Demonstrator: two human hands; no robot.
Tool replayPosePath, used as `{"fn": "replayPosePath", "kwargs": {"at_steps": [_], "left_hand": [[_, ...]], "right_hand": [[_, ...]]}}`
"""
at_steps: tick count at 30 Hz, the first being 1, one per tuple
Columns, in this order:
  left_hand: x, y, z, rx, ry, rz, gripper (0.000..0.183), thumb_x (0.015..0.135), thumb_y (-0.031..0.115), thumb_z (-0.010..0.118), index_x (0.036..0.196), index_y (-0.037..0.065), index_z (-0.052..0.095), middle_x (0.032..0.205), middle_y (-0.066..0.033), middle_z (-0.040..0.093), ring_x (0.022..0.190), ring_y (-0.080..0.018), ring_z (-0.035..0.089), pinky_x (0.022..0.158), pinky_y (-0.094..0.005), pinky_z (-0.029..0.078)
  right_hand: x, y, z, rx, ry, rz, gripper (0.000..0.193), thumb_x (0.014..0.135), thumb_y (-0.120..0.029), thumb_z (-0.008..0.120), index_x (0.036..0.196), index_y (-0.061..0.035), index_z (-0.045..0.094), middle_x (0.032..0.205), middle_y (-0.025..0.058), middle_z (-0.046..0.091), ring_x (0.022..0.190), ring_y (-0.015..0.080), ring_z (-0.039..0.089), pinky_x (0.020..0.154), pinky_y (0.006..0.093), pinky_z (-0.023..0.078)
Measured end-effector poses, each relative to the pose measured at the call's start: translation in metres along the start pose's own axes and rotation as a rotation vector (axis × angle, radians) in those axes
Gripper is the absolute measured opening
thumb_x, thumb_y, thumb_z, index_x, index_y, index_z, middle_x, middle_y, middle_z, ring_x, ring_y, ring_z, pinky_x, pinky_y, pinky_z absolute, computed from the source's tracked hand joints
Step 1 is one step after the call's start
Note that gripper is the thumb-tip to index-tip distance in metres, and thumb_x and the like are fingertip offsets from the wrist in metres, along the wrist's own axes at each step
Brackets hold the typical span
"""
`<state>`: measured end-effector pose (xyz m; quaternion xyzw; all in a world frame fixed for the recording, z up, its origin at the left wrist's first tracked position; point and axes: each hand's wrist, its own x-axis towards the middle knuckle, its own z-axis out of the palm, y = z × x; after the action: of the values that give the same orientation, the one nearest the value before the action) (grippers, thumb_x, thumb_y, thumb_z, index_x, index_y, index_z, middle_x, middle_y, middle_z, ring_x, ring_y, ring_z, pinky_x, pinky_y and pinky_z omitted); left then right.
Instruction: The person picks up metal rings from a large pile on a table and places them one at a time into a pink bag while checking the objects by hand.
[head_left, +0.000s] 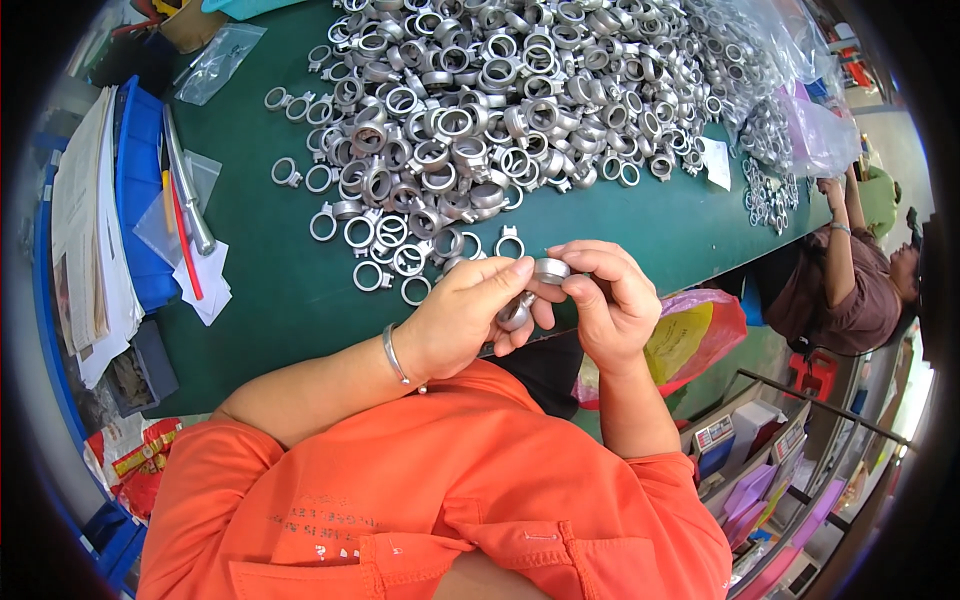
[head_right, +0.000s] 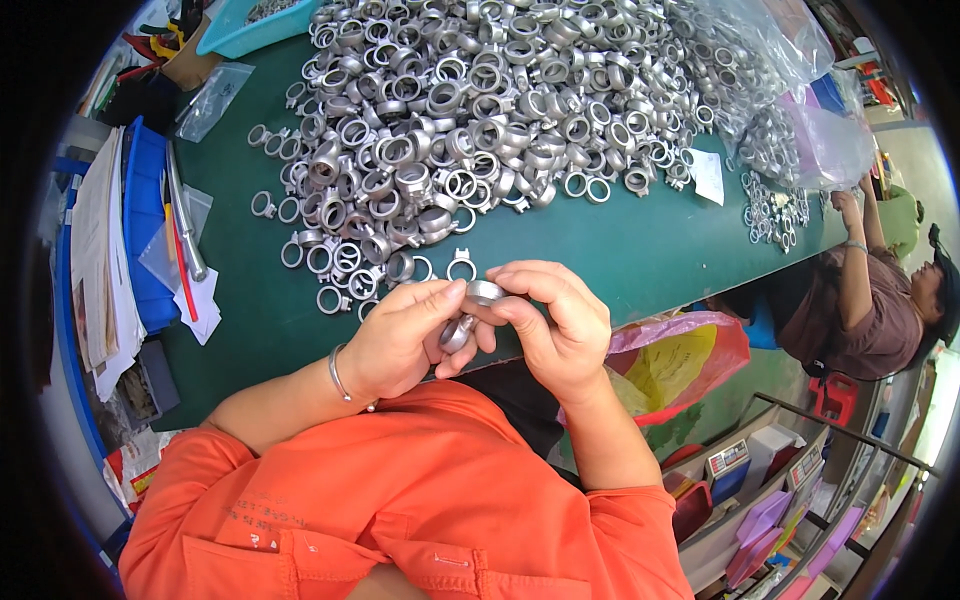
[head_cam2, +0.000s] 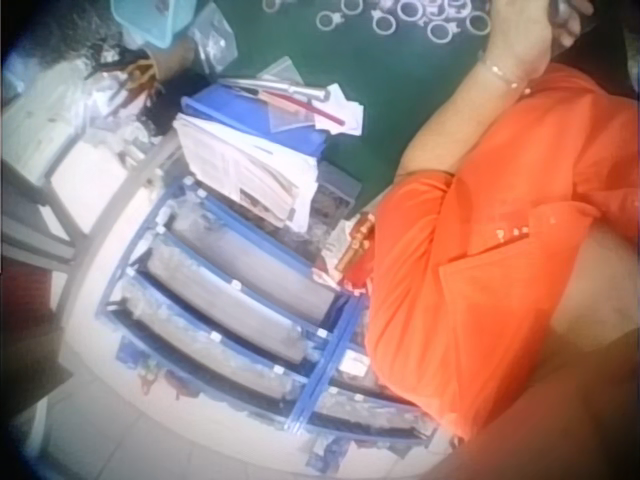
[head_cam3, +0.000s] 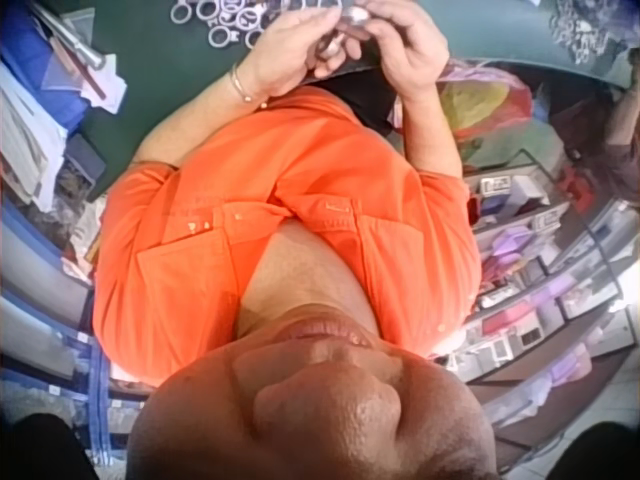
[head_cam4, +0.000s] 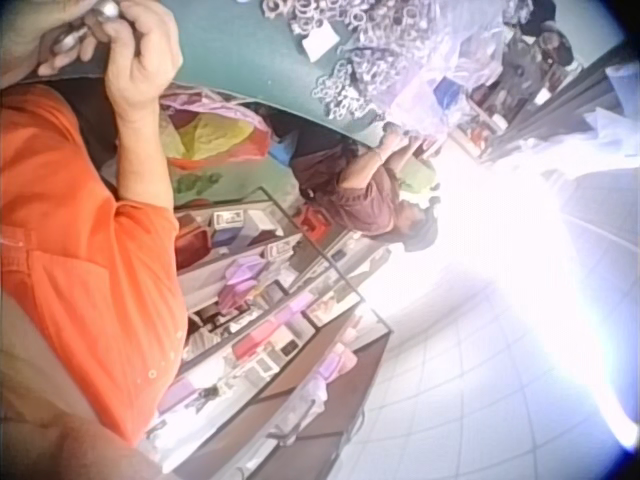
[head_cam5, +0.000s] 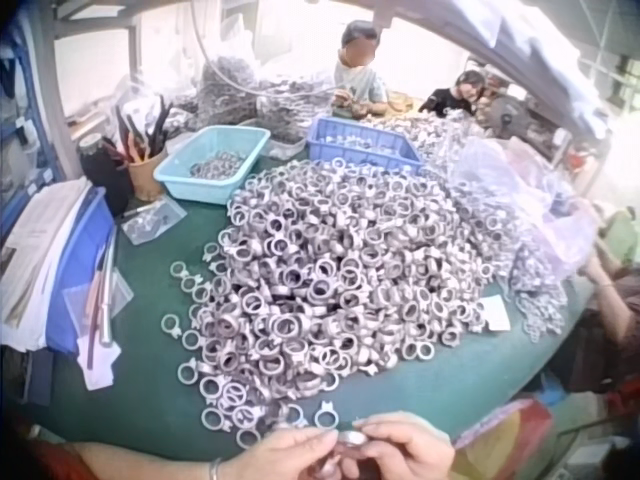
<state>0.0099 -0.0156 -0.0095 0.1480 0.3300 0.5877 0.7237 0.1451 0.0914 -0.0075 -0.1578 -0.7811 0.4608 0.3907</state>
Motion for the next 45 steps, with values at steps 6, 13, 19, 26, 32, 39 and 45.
{"fn": "replayPosePath", "kwargs": {"at_steps": [6, 13, 19, 26, 32, 39, 45], "left_hand": [[-0.001, 0.001, 0.003, 0.036, 0.041, 0.031, 0.038, 0.096, 0.027, 0.035, 0.104, -0.003, 0.057, 0.079, -0.0097, 0.058, 0.055, -0.0102, 0.046, 0.046, -0.0203, 0.037], [-0.002, 0.002, 0.005, 0.125, 0.055, 0.025, 0.034, 0.096, 0.025, 0.038, 0.102, -0.003, 0.056, 0.079, -0.0087, 0.057, 0.055, -0.0087, 0.045, 0.046, -0.0188, 0.036], [-0.002, 0.004, 0.006, 0.136, 0.064, 0.012, 0.029, 0.094, 0.025, 0.042, 0.098, -0.002, 0.055, 0.078, -0.0079, 0.056, 0.056, -0.0082, 0.046, 0.046, -0.0181, 0.035], [-0.004, 0.005, 0.008, 0.137, 0.078, -0.019, 0.028, 0.094, 0.025, 0.044, 0.092, 0.0, 0.054, 0.078, -0.0072, 0.056, 0.055, -0.0077, 0.046, 0.046, -0.0181, 0.035], [-0.003, 0.004, 0.005, 0.114, 0.071, 0.004, 0.028, 0.094, 0.024, 0.043, 0.091, 0.0, 0.055, 0.075, -0.0071, 0.056, 0.055, -0.0075, 0.046, 0.046, -0.0185, 0.035], [-0.002, 0.006, 0.007, 0.15, 0.11, -0.004, 0.024, 0.094, 0.02, 0.044, 0.088, -0.001, 0.055, 0.071, -0.004, 0.054, 0.051, -0.0055, 0.045, 0.044, -0.0183, 0.036], [-0.005, 0.006, 0.008, 0.241, 0.132, 0.131, 0.02, 0.086, 0.002, 0.052, 0.105, -0.002, 0.052, 0.088, -0.0086, 0.056, 0.071, -0.0128, 0.054, 0.063, -0.0239, 0.047]], "right_hand": [[0.001, -0.002, -0.003, -0.035, -0.022, -0.002, 0.015, 0.075, 0.004, 0.063, 0.089, 0.0028, 0.06, 0.088, 0.0149, 0.063, 0.079, 0.0233, 0.062, 0.068, 0.0282, 0.05], [0.001, -0.001, -0.005, -0.033, -0.031, -0.014, 0.016, 0.076, 0.004, 0.061, 0.092, 0.0029, 0.061, 0.091, 0.0156, 0.062, 0.081, 0.0231, 0.061, 0.069, 0.0283, 0.049], [0.0, -0.001, -0.005, -0.039, -0.036, 0.015, 0.016, 0.077, 0.004, 0.06, 0.093, 0.0029, 0.061, 0.091, 0.0153, 0.062, 0.081, 0.0233, 0.061, 0.07, 0.028, 0.049], [0.0, 0.002, -0.004, -0.113, -0.05, 0.025, 0.019, 0.074, 0.004, 0.063, 0.093, 0.0021, 0.061, 0.085, 0.0126, 0.062, 0.076, 0.022, 0.06, 0.067, 0.0279, 0.048], [0.0, 0.002, -0.004, -0.082, -0.034, 0.074, 0.017, 0.074, 0.003, 0.063, 0.091, 0.0015, 0.062, 0.083, 0.0111, 0.063, 0.073, 0.0201, 0.059, 0.063, 0.0261, 0.047], [-0.003, 0.004, -0.002, -0.004, -0.031, 0.181, 0.012, 0.079, 0.003, 0.059, 0.091, 0.0025, 0.061, 0.083, 0.0109, 0.062, 0.074, 0.0177, 0.06, 0.064, 0.025, 0.047], [0.019, 0.0, -0.014, 0.467, 0.047, 0.62, 0.014, 0.087, -0.001, 0.05, 0.098, 0.0041, 0.056, 0.084, 0.0112, 0.062, 0.069, 0.0155, 0.062, 0.06, 0.025, 0.05]]}}
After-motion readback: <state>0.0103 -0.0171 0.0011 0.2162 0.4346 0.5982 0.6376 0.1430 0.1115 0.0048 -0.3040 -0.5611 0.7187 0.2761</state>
